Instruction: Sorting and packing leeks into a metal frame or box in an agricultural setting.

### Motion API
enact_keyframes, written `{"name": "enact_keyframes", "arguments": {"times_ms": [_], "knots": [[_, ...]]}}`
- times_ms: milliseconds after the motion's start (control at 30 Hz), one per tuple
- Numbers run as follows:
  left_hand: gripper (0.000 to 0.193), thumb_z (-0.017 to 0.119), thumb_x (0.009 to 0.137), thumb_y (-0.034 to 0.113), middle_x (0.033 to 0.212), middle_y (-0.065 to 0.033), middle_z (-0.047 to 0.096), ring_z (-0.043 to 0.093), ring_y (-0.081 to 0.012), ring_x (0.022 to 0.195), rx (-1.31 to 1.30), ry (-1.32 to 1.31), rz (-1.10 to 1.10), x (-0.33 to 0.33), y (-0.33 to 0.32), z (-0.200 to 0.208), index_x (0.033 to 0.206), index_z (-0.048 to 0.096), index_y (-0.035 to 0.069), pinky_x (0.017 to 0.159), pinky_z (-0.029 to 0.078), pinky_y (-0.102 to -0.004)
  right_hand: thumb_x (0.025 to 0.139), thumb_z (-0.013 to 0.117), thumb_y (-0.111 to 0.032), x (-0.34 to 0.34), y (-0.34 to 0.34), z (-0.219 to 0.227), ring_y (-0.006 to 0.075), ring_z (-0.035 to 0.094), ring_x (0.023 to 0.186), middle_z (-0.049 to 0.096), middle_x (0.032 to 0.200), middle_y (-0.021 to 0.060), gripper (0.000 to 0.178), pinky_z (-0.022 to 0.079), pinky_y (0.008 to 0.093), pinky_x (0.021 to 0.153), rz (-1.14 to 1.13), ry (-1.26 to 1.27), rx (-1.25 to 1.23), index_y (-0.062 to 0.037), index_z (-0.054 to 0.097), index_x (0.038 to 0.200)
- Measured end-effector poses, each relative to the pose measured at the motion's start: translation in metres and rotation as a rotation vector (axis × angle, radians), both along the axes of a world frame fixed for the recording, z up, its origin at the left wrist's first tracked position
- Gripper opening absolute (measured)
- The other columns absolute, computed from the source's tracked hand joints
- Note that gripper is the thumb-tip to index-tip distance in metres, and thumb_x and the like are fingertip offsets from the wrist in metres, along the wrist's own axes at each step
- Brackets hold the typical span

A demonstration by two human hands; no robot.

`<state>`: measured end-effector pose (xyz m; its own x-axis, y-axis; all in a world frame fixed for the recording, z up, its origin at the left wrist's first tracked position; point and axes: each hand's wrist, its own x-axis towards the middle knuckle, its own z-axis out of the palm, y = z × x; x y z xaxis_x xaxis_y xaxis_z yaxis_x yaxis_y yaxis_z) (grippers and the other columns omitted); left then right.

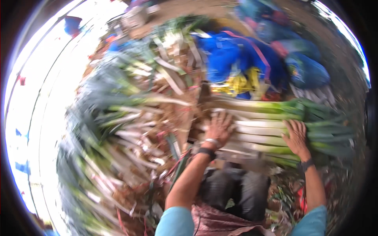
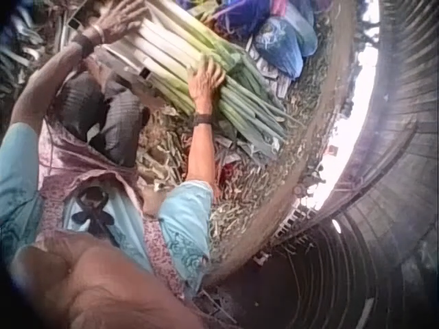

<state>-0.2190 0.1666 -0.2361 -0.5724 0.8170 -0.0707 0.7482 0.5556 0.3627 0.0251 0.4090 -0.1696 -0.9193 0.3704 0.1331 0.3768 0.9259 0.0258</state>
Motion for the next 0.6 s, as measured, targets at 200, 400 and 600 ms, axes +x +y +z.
{"name": "enact_keyframes", "arguments": {"times_ms": [200,400,600], "knots": [[0.062,0.025,0.096,0.056,0.157,-0.0060,0.016,0.011,-0.0289,0.145,-0.002,0.034,0.034,0.004,-0.003,0.001,0.148,0.027,0.023,0.110,0.012,-0.0645,0.086,0.058,-0.036,-0.027,-0.040,-0.029,0.0395,0.037,0.122,0.047,0.128,0.0175,0.053,0.022,0.0553,0.109,-0.092,0.125,0.204,-0.0048,0.047,0.128],[0.059,0.031,0.096,0.052,0.156,-0.0096,0.017,0.013,-0.0318,0.144,0.068,0.006,0.059,0.001,-0.011,-0.002,0.147,0.030,0.022,0.109,0.008,-0.0649,0.088,0.054,-0.037,-0.041,-0.043,-0.032,0.0385,0.041,0.121,0.049,0.126,0.0179,0.050,0.024,0.0528,0.108,-0.110,0.105,0.274,-0.0058,0.047,0.126],[0.050,0.060,0.089,0.018,0.139,-0.0186,0.040,0.040,-0.0365,0.127,0.874,-0.108,-0.038,0.004,-0.098,0.030,0.136,0.043,0.008,0.105,0.034,-0.0419,0.094,0.046,-0.035,-0.024,-0.019,-0.052,0.0344,0.041,0.123,0.048,0.130,0.0157,0.047,0.026,0.0470,0.109,-0.114,0.062,0.388,-0.0064,0.045,0.131]]}}
